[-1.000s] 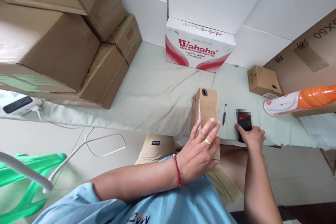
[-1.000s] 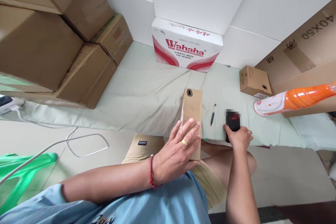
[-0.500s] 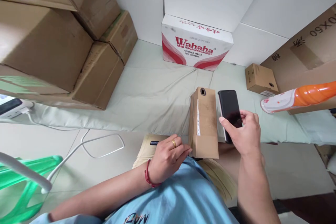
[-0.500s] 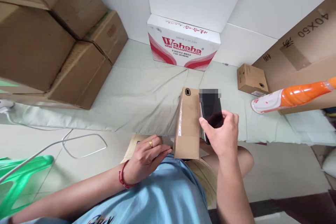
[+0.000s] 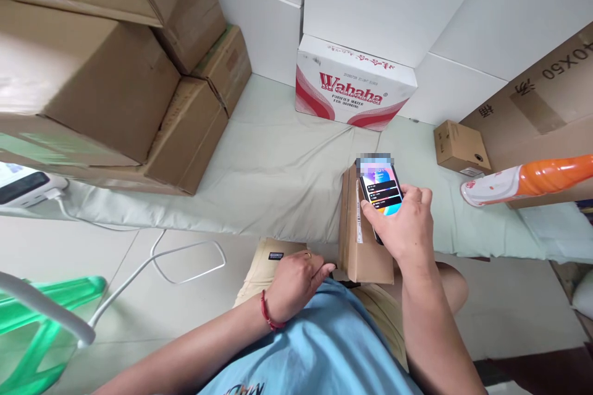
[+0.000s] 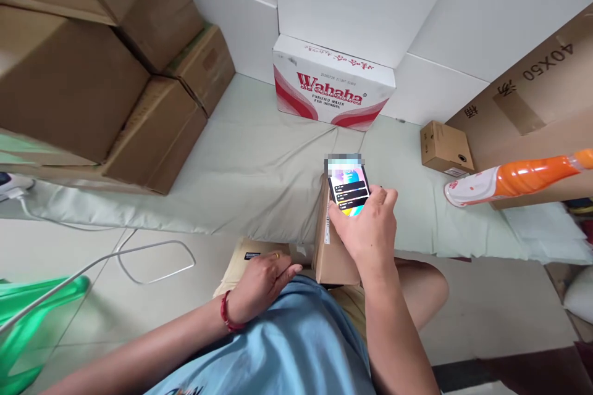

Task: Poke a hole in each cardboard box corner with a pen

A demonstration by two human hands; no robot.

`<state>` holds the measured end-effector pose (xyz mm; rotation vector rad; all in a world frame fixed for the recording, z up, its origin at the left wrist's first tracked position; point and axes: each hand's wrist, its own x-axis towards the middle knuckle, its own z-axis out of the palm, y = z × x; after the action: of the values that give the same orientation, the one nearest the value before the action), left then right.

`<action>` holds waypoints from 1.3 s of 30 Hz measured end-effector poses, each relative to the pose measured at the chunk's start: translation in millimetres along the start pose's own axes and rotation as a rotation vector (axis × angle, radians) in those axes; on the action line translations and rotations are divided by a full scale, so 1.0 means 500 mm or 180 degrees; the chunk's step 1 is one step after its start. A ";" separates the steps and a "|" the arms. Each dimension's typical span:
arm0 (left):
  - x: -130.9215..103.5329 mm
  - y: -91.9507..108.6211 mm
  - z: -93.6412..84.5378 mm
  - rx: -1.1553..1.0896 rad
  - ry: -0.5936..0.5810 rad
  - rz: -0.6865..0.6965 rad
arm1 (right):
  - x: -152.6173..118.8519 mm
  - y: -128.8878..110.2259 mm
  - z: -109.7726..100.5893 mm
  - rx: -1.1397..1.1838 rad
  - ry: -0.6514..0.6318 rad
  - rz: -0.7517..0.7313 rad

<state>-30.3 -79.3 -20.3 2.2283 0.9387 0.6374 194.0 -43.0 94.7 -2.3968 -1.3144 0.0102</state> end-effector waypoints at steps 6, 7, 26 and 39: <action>0.014 0.003 -0.007 -0.1159 -0.0011 -0.0996 | -0.003 0.015 0.001 0.0081 0.0136 -0.0120; 0.015 0.003 -0.007 -0.1432 -0.0095 -0.1203 | -0.004 0.018 0.000 0.0074 0.0157 -0.0131; 0.031 0.022 -0.033 -0.1881 -0.0800 -0.1852 | 0.084 0.408 0.011 -0.0660 -0.0173 0.1391; 0.041 -0.005 0.010 -0.1714 -0.0025 -0.1730 | 0.025 0.273 -0.006 0.0424 0.0035 0.0491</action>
<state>-15.6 -64.2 -21.7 1.4218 1.1454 0.5405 311.8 -98.6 51.9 -2.3743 -1.0857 0.1241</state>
